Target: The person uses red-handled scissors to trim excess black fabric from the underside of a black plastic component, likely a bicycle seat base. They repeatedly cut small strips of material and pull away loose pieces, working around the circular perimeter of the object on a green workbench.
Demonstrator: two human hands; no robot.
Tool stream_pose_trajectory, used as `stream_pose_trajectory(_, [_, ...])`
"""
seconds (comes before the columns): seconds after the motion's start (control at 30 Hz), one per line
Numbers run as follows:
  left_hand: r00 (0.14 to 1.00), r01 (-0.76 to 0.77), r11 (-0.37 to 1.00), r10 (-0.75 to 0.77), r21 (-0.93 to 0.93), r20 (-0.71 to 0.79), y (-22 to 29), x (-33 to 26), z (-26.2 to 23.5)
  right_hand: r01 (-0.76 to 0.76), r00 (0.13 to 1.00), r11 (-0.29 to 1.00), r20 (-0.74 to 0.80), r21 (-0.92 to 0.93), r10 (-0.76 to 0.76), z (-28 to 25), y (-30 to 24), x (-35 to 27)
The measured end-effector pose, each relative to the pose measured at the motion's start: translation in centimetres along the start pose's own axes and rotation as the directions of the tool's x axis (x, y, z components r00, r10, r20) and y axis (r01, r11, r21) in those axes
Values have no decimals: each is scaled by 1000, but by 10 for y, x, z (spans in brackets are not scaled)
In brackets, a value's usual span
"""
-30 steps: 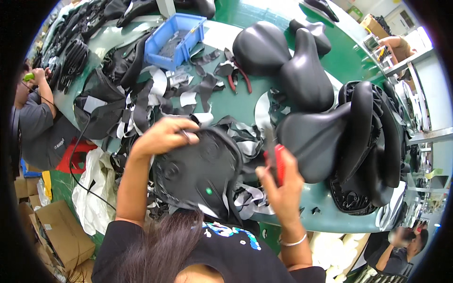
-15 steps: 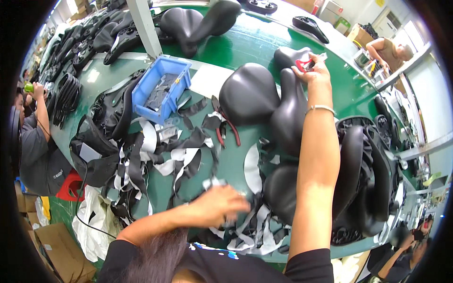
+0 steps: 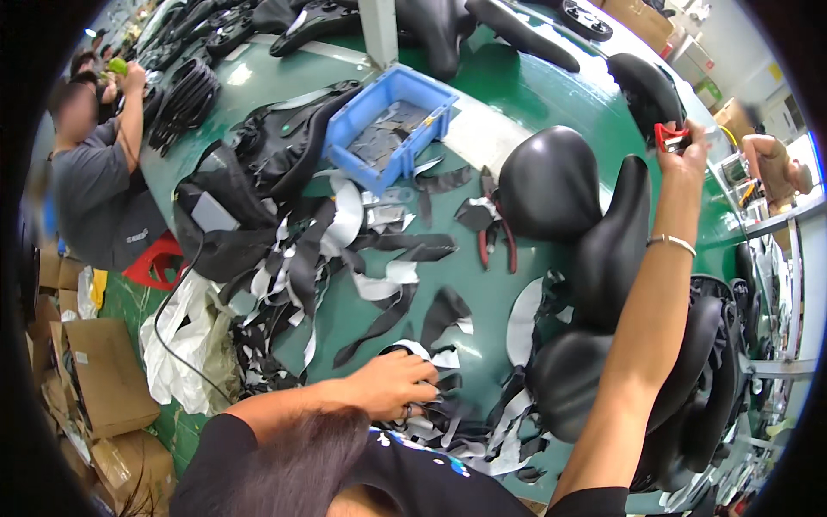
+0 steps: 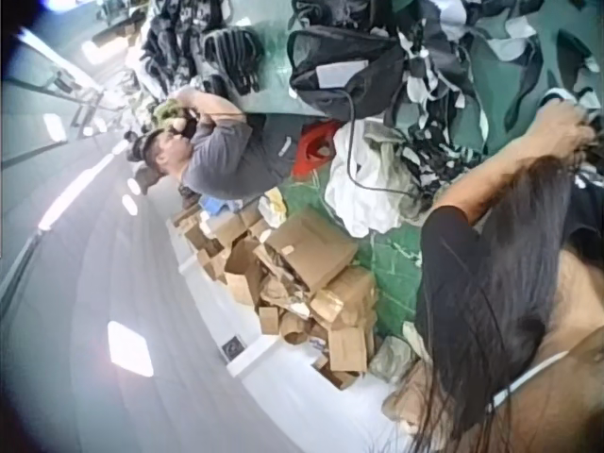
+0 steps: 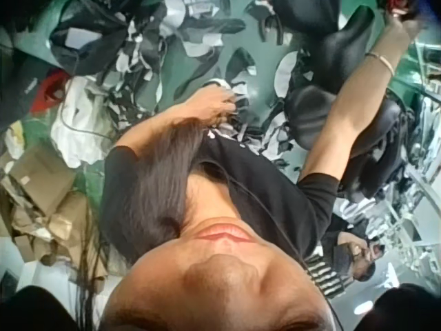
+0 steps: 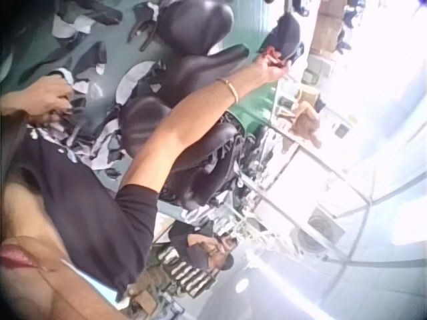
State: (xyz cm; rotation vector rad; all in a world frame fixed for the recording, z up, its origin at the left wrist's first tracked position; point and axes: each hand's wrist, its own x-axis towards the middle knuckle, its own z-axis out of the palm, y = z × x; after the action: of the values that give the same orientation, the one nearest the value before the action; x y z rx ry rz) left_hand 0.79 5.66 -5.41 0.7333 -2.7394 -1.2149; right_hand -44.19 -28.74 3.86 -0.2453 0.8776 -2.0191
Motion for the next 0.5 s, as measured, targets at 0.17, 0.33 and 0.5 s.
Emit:
stream_pose_trajectory(0.17, [855,201,978,-148,54,-497,-8,-39,-65,445,831,793,522,-417,-192,50,-7,-193])
stream_pose_trajectory(0.33, [929,90,975,-9,204,-370,-25,-43,-20,842,368,-435,929,-319,31,47,53,-295])
stream_pose_trajectory(0.5, [953,124,979,-72,-160,295,25,-124,-42,863,175,-506,946,-13,274,54,101,-335])
